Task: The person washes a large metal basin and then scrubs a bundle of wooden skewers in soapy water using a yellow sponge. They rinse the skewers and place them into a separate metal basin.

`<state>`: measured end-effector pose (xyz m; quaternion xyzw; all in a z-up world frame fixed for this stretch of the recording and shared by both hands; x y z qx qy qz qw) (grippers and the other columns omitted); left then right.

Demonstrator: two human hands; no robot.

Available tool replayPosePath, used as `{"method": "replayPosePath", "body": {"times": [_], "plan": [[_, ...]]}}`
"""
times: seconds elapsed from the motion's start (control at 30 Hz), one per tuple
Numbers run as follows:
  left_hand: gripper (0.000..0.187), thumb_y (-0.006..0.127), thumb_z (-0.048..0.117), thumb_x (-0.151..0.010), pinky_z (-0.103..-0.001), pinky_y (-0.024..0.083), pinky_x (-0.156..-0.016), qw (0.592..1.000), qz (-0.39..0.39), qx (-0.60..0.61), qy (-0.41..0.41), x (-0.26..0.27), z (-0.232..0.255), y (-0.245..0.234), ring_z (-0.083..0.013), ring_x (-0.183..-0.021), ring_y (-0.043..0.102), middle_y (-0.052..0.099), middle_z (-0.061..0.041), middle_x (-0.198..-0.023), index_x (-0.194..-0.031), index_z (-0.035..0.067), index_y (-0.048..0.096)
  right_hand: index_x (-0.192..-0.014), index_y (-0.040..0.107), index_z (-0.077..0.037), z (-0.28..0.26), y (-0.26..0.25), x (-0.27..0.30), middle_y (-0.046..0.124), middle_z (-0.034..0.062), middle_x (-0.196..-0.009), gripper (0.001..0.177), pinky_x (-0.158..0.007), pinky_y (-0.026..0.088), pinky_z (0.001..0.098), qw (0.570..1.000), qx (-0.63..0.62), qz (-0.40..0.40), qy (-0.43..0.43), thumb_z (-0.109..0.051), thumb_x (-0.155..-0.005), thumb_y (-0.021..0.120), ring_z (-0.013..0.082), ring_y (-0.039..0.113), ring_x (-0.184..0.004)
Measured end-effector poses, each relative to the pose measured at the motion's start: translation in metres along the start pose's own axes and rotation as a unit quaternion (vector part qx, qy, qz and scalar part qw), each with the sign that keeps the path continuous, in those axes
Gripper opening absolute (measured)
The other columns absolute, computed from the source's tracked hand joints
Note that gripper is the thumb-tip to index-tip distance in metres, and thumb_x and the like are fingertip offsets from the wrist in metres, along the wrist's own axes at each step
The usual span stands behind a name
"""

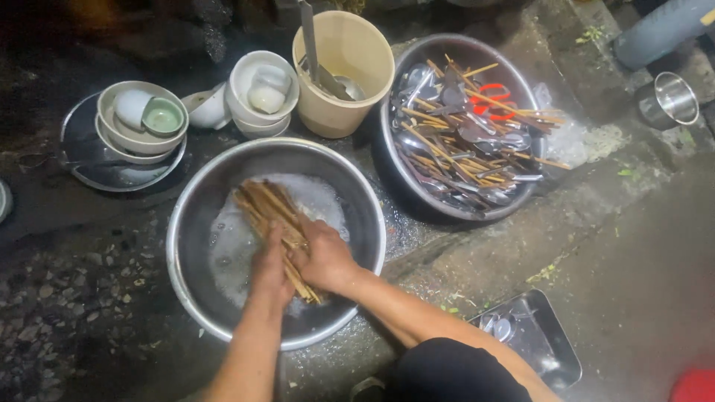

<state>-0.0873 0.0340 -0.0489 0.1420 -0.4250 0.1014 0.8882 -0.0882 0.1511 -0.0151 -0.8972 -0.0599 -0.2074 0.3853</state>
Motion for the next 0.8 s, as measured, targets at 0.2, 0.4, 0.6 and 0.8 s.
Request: {"method": "replayPosePath", "body": {"times": [0.2, 0.4, 0.6, 0.8], "plan": [[0.06, 0.067, 0.045, -0.118, -0.053, 0.061, -0.113, 0.969, 0.153, -0.185, 0.053, -0.022, -0.016, -0.059, -0.0394, -0.148, 0.065, 0.07, -0.023, -0.151, -0.157, -0.001, 0.062, -0.171, 0.056, -0.008, -0.033, -0.044, 0.028, 0.055, 0.03, -0.165, 0.085, -0.127, 0.044, 0.0654, 0.992, 0.089, 0.057, -0.074, -0.045, -0.098, 0.08, 0.0564, 0.055, -0.15], [0.1, 0.078, 0.05, -0.108, -0.056, 0.044, -0.133, 0.994, 0.069, -0.084, -0.022, 0.028, 0.011, 0.007, -0.043, -0.166, 0.047, 0.044, -0.03, -0.179, -0.178, -0.006, 0.034, -0.176, 0.046, -0.017, 0.056, 0.027, -0.039, 0.061, 0.0171, -0.17, 0.102, -0.132, 0.048, 0.0561, 0.989, -0.088, -0.052, 0.105, -0.058, -0.091, 0.084, 0.0411, 0.056, -0.159], [0.088, 0.093, 0.032, -0.095, -0.059, 0.06, -0.107, 0.998, 0.057, 0.003, 0.013, 0.022, 0.009, 0.004, -0.0481, -0.139, 0.07, 0.068, -0.034, -0.153, -0.164, -0.008, 0.055, -0.166, 0.063, -0.015, 0.013, -0.031, -0.002, 0.075, 0.0195, -0.154, 0.074, -0.123, 0.057, 0.0538, 0.997, -0.044, 0.04, 0.039, -0.037, -0.098, 0.08, 0.0419, 0.07, -0.144], [0.072, 0.083, 0.034, -0.094, -0.054, 0.065, -0.106, 0.913, 0.19, -0.348, 0.093, -0.057, -0.019, -0.083, -0.0468, -0.136, 0.074, 0.075, -0.029, -0.141, -0.154, 0.001, 0.062, -0.176, 0.044, 0.0, 0.048, -0.018, -0.026, 0.058, 0.0276, -0.17, 0.095, -0.135, 0.041, 0.0592, 0.995, 0.092, 0.027, 0.005, -0.046, -0.1, 0.079, 0.0439, 0.051, -0.163]]}}
Point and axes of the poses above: each hand's wrist, its own x-axis away from the middle knuckle, its own y-axis out of the palm, z = x × y, the point moved 9 cm from there along -x, towards the middle knuckle
